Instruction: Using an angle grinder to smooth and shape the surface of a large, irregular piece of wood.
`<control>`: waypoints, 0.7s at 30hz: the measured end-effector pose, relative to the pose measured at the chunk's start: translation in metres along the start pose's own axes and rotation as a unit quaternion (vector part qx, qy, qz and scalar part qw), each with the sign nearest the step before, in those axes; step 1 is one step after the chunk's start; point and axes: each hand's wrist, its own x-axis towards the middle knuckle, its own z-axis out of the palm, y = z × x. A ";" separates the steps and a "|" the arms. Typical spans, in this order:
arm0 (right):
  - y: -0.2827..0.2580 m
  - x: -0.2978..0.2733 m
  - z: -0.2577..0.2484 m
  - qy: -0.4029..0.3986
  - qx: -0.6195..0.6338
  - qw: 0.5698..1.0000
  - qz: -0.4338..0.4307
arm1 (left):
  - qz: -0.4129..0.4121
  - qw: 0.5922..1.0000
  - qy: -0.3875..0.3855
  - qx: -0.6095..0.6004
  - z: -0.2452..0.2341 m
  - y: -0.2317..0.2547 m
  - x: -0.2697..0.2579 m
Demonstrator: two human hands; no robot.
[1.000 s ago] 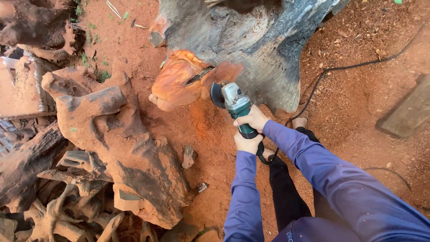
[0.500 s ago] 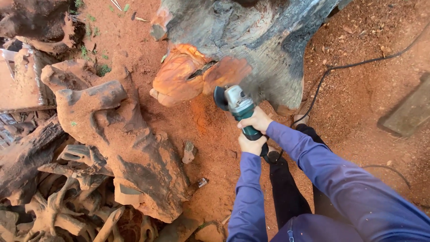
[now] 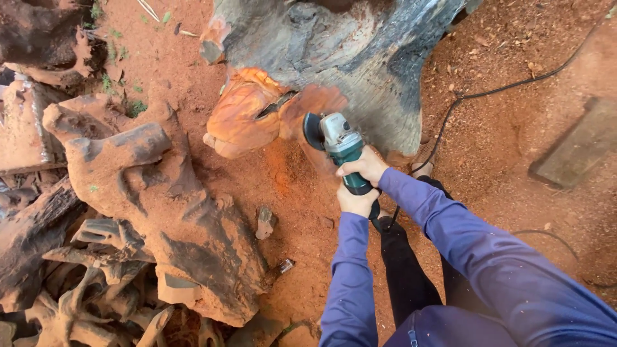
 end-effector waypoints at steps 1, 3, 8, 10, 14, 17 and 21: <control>-0.008 -0.001 -0.010 0.001 -0.001 1.000 -0.002 | 0.001 1.000 -0.002 -0.001 0.007 0.013 -0.004; -0.021 -0.003 -0.026 0.002 0.043 0.999 -0.002 | -0.026 0.998 -0.023 0.046 0.016 0.037 -0.011; -0.040 -0.015 -0.034 0.016 0.110 0.994 0.000 | -0.085 0.983 -0.069 0.145 0.022 0.081 -0.024; -0.034 -0.016 -0.034 0.014 0.119 0.993 0.000 | -0.102 0.978 -0.077 0.166 0.019 0.084 -0.029; -0.008 -0.017 -0.027 -0.013 0.115 0.993 0.011 | -0.117 0.983 -0.045 0.137 0.010 0.058 -0.027; 0.008 -0.016 -0.014 -0.019 0.108 0.994 0.014 | -0.100 0.990 -0.015 0.102 0.001 0.027 -0.020; 0.030 -0.018 -0.004 -0.021 0.077 0.997 0.011 | -0.095 0.990 0.009 0.100 -0.012 -0.002 -0.021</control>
